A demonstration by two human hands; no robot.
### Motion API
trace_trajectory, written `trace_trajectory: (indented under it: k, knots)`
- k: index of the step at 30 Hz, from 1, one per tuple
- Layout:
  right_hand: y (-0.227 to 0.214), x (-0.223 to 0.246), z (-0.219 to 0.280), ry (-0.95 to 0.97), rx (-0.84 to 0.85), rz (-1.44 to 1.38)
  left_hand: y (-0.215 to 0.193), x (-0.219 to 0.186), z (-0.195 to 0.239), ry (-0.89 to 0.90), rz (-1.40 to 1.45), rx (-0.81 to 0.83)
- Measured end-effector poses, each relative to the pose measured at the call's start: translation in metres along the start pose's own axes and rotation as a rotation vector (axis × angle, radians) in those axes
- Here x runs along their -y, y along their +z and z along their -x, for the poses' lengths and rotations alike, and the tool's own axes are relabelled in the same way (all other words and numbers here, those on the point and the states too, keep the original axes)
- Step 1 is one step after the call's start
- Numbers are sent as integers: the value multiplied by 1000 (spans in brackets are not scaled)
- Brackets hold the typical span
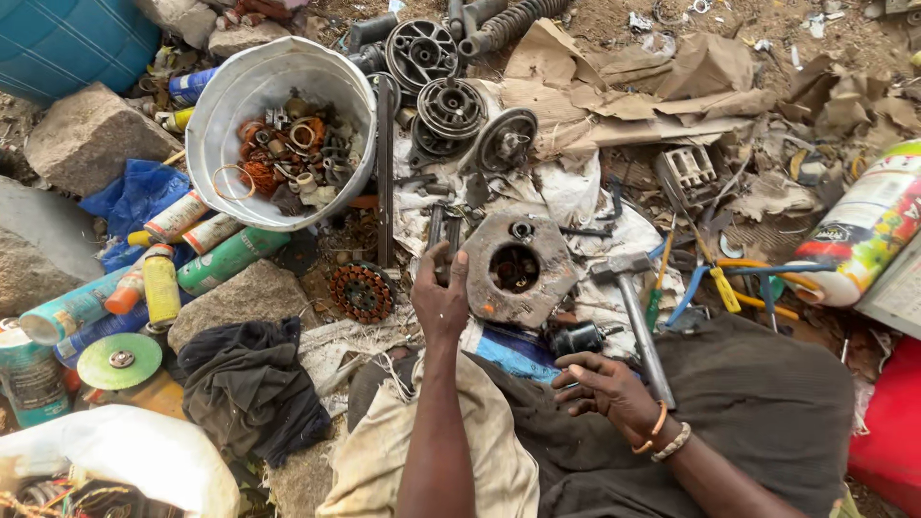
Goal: The person uses a hammer and metal rod to strike and disassemble a cylindrical mechanical component placed on a concrete block. They repeatedly hit the part, remove a small metal ring, and inspect the separated pieces.
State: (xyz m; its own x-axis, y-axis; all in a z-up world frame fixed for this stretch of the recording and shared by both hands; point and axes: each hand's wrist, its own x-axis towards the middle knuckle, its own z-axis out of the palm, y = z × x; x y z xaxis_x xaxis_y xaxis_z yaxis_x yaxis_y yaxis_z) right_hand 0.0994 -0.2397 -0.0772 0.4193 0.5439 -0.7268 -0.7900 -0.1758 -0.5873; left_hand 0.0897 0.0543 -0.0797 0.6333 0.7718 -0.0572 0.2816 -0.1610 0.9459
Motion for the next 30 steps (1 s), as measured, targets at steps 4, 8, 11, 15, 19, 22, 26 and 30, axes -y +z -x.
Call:
trace_trajectory:
  k: [4,8,11,15,19,22,26,30]
  knots:
    - [-18,-6,14,-83,-40,121,0,-4,6,30,52,-27]
    - [-11,-4,16,-161,-54,159,-18,-25,12,49,227,-99]
    - [-9,-12,24,-222,-48,233,-34,-34,8,81,209,-144]
    - [-3,-11,19,-255,-40,248,-36,-34,-23,221,89,-57]
    - [-2,-16,7,-265,-54,268,-4,-4,-45,213,-283,105]
    - [-8,-21,8,-237,-106,391,39,11,-43,237,-425,290]
    - [-2,-17,-5,-172,-171,368,78,2,-47,366,-607,427]
    - [-4,-18,-14,-229,-116,355,111,13,-52,346,-631,442]
